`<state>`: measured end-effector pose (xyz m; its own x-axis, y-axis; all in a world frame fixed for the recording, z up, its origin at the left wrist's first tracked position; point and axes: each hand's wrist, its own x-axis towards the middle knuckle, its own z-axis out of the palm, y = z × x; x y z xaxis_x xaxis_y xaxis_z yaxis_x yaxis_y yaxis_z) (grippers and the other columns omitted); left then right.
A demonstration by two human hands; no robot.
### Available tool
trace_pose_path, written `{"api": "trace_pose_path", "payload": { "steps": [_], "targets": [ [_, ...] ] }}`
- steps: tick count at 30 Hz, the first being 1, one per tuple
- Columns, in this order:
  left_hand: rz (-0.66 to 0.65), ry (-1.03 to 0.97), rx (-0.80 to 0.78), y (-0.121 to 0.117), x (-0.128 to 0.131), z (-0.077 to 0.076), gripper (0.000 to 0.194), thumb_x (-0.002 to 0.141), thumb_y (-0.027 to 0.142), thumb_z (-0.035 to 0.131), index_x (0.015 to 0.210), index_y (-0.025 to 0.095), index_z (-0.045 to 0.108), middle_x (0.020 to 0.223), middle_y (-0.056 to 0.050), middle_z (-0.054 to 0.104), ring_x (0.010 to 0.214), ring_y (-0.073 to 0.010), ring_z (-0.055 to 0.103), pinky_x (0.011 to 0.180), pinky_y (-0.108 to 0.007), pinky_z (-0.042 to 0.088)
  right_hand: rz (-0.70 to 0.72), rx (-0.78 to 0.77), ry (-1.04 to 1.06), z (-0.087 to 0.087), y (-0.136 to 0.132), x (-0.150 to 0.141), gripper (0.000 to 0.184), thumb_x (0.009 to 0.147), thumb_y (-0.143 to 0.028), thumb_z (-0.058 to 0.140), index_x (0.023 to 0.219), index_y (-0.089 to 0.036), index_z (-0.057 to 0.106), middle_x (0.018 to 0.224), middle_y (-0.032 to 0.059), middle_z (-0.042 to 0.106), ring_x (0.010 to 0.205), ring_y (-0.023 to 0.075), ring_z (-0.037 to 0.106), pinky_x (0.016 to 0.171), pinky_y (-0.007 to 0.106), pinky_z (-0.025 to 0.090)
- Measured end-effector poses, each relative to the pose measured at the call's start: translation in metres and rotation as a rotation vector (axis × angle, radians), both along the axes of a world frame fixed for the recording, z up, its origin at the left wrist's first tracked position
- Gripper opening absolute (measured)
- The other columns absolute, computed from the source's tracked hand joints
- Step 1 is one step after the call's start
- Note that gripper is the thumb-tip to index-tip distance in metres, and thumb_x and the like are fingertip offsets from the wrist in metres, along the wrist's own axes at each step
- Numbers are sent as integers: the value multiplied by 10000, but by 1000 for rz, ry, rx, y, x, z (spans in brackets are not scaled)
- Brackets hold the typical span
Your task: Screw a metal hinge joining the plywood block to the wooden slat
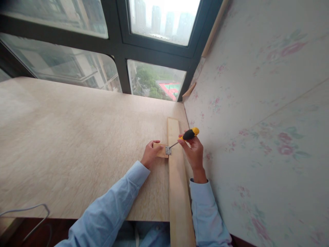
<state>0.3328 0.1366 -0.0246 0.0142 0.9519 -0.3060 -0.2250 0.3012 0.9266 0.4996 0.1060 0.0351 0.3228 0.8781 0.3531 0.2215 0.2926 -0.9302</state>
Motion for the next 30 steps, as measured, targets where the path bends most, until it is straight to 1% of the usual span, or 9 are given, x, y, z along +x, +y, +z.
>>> {"api": "trace_pose_path", "payload": {
  "steps": [2, 5, 11, 14, 16, 19, 22, 26, 30],
  "targets": [
    [-1, -5, -5, 0, 0, 0, 325, 652, 106, 658, 966, 131, 579, 793, -31, 613, 654, -138, 594, 553, -222, 465, -142, 38, -75, -5, 3, 1, 449, 631, -411, 828, 963, -178, 638, 883, 51, 733, 846, 226, 692, 879, 444, 529],
    [0, -5, -7, 0, 0, -1, 321, 649, 123, 669, 958, 130, 582, 775, -30, 613, 641, -136, 587, 557, -225, 459, -198, 89, -59, -10, 6, -1, 414, 595, -411, 847, 858, -183, 623, 837, 39, 724, 790, 221, 690, 816, 410, 542],
    [-1, -13, -6, 1, 1, -3, 313, 650, 127, 662, 954, 130, 587, 769, -33, 618, 649, -142, 590, 565, -230, 460, -227, 203, 61, -6, 12, -8, 467, 555, -395, 872, 820, -202, 540, 758, -25, 629, 705, 166, 628, 708, 323, 520],
    [4, -10, -12, 1, 1, -3, 308, 648, 123, 664, 947, 132, 592, 773, -33, 619, 655, -139, 590, 584, -233, 466, -326, 273, 26, -1, 13, -5, 518, 532, -447, 870, 827, -207, 518, 741, -49, 558, 662, 135, 565, 650, 277, 490],
    [4, -3, -8, 1, 1, -4, 308, 649, 128, 666, 948, 133, 594, 778, -35, 619, 656, -138, 587, 580, -233, 464, -369, 254, -53, 1, 12, -1, 491, 575, -483, 839, 832, -201, 529, 743, -44, 543, 641, 125, 536, 620, 261, 469],
    [3, 5, 8, 1, 0, -3, 306, 651, 141, 670, 950, 132, 600, 796, -39, 616, 667, -137, 584, 570, -226, 458, -414, 106, -291, 4, 8, 9, 415, 671, -522, 758, 838, -189, 575, 715, -25, 572, 605, 130, 517, 585, 256, 433],
    [0, 6, 5, 1, -1, -2, 309, 648, 171, 694, 943, 133, 612, 800, -43, 620, 670, -132, 585, 569, -218, 455, -398, -131, -541, 0, 6, 20, 376, 737, -536, 683, 855, -185, 620, 706, 15, 635, 612, 164, 555, 565, 266, 408],
    [-9, -57, -26, 2, -2, 0, 329, 634, 222, 718, 935, 139, 615, 793, -44, 636, 669, -137, 606, 564, -219, 468, -301, -446, -767, -15, 7, 29, 296, 811, -450, 608, 920, -178, 652, 796, 79, 702, 680, 209, 626, 567, 276, 391],
    [-55, -174, -65, 1, -5, 7, 335, 669, 356, 706, 913, 145, 615, 833, -58, 655, 684, -163, 631, 534, -247, 501, -257, -603, -912, -33, 11, 36, 278, 839, -375, 569, 991, -160, 659, 865, 113, 720, 753, 234, 663, 600, 286, 409]
  ]
}}
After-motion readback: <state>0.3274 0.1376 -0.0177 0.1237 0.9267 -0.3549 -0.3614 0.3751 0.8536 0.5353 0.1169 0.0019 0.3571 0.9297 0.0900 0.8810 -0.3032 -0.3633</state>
